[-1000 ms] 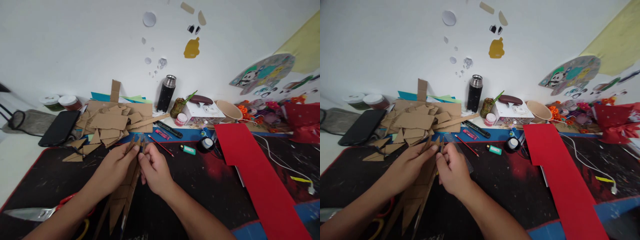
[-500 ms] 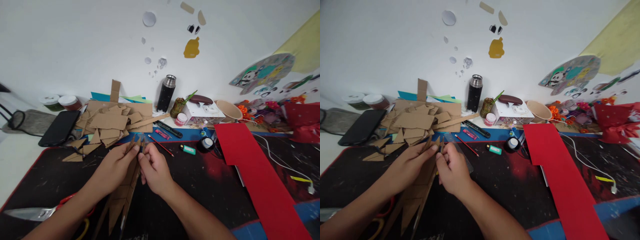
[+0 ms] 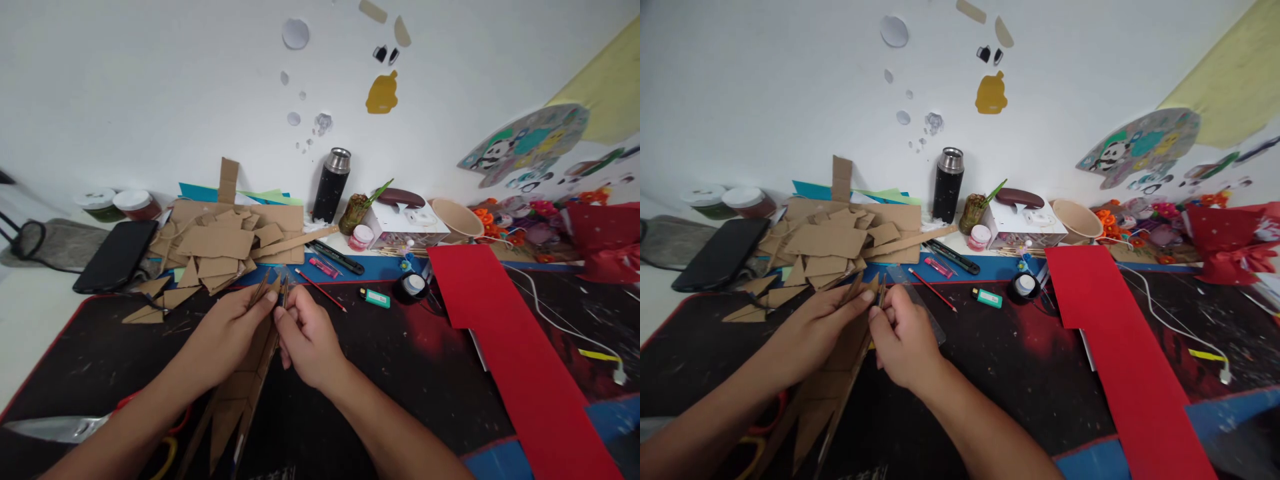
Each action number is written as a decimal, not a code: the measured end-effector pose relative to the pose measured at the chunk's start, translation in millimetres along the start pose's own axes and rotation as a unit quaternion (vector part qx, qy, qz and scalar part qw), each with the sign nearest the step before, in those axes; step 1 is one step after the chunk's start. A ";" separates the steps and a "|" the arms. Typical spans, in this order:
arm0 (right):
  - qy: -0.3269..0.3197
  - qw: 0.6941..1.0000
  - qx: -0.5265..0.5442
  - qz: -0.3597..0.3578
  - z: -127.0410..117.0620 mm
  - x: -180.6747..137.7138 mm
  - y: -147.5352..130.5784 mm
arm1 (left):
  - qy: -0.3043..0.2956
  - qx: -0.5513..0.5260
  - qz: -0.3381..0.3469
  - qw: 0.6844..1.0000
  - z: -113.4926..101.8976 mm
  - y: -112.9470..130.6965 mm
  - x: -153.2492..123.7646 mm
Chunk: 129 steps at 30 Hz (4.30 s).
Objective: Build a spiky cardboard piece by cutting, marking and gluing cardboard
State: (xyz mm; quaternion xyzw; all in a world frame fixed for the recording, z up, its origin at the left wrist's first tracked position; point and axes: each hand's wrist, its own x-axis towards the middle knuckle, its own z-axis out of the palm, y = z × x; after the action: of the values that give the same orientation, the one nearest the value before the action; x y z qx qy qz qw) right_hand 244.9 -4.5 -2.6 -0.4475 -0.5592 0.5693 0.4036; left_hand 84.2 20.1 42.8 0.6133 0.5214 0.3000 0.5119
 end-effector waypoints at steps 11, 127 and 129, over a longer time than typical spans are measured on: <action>-0.002 1.000 -0.001 -0.003 0.0 -0.6 -1.7 | -0.005 -0.021 -0.014 1.000 -1.7 2.7 2.4; 0.029 0.993 -0.116 -0.012 1.1 -1.7 -8.1 | 0.001 -0.038 -0.037 0.999 0.9 0.7 4.6; 0.029 0.993 -0.114 -0.014 1.2 -1.7 -8.5 | 0.000 -0.037 -0.036 0.999 1.2 2.6 5.3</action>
State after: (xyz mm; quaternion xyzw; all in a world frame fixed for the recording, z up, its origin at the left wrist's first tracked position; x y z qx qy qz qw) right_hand 243.9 -6.1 6.0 -0.4990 -0.6150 0.4826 0.3740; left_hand 87.6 24.9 44.0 0.5748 0.5314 0.3005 0.5448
